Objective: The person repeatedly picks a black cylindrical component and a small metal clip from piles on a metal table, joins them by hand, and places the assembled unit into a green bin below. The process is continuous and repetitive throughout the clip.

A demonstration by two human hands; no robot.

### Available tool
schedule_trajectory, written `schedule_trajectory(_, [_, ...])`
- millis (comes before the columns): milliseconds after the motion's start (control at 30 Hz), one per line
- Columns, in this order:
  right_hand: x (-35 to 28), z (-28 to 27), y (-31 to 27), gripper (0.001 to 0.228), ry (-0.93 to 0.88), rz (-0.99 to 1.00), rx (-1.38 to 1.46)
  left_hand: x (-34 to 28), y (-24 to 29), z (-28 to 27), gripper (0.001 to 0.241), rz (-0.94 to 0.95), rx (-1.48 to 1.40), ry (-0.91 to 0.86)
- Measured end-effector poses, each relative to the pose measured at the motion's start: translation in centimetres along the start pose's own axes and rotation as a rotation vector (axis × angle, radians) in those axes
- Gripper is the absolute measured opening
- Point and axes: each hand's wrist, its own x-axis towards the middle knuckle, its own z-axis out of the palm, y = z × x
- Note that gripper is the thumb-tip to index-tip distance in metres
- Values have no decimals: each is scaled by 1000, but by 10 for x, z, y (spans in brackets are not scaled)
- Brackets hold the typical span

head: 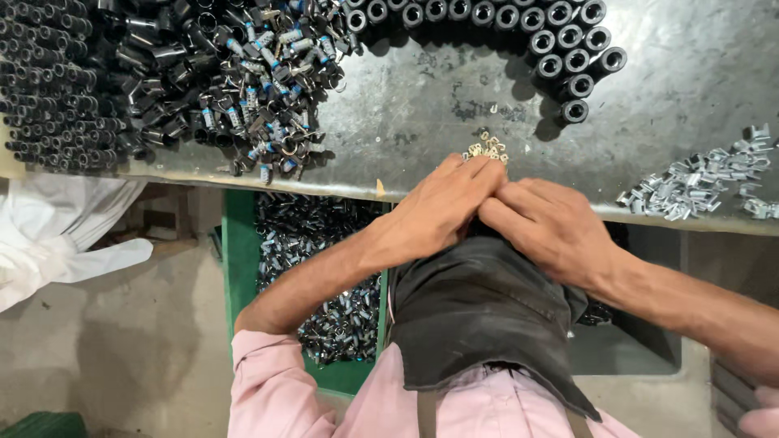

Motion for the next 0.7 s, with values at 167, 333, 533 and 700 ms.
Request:
schedule_trajectory(167, [-17, 47, 49, 21, 113, 454, 704, 11, 34, 11, 48, -397, 362, 138])
schedule_trajectory(333, [-54, 77, 59, 13, 218, 578, 1173, -6, 27, 10, 72, -24, -212, 238])
schedule_trajectory(533, [-101, -46, 30, 18, 75, 476, 489, -23, -65, -78, 23, -514, 299, 313])
schedule_trajectory(700, [-100, -32, 23, 30, -100, 708, 121, -17, -196, -88, 20, -630, 1120, 498])
